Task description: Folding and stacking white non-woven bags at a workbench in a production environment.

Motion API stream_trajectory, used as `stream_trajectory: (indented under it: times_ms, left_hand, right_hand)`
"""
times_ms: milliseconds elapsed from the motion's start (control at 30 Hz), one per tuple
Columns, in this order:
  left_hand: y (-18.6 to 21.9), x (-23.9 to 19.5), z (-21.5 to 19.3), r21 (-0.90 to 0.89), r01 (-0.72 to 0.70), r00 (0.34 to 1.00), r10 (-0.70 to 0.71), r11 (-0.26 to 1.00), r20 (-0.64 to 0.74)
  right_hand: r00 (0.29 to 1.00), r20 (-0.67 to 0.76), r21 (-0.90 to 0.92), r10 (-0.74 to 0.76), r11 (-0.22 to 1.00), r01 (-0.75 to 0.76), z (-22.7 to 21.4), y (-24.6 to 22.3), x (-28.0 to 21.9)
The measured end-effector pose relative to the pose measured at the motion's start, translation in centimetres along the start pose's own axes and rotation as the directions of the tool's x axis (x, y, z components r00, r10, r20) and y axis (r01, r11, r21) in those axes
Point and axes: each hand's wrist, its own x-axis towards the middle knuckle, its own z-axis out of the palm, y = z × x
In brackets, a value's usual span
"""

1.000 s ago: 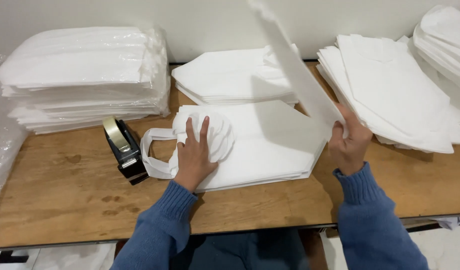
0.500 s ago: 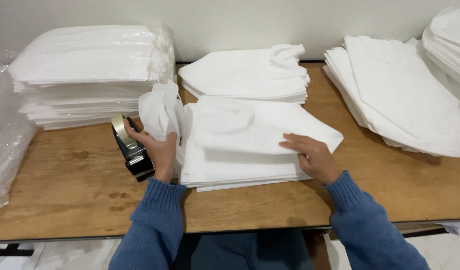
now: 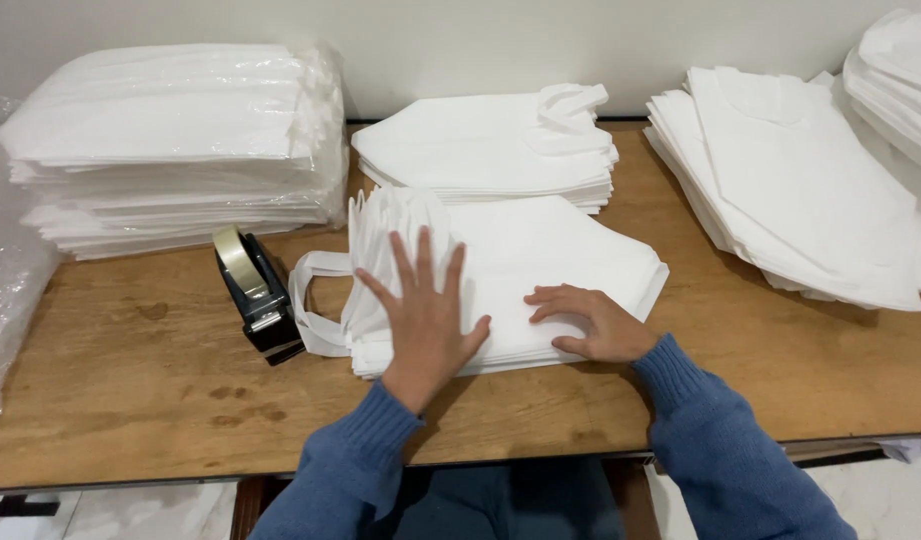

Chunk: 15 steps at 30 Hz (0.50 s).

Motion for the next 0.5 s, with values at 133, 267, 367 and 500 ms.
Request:
stream_trajectory:
  times_ms: [133,267,367,500]
  left_hand:
    - [4.8,0.8,2.2,-0.119,-0.164,0.986,0.168,0.979,0.02]
    - [8.3,0.7,6.8,-0.289,-0.293,0.923,0.348,0.912,0.163]
    - [9.3,0.6,9.0,-0.269,-0.283,0.865,0.366,0.921,0.344]
    - [9.3,0.8,9.4,-0.22,-0.309,0.814,0.377,0.925,0.443]
  right_hand:
    - [0.981,-0.188,-0.058,-0.051,0.997,0.04,-1.1,2.3,0.0]
    - [0.755,-0.654,-0.295,-0.056,0.937,-0.186,-6.8,8.4,-0.1]
    - [0.6,-0.789,-0.223,0.13,0.85,-0.477,-11.0,10.3,-1.0]
    - [0.45,-0.679,-0.136,0.581,0.502,-0.854,-13.6,15.2,-3.3]
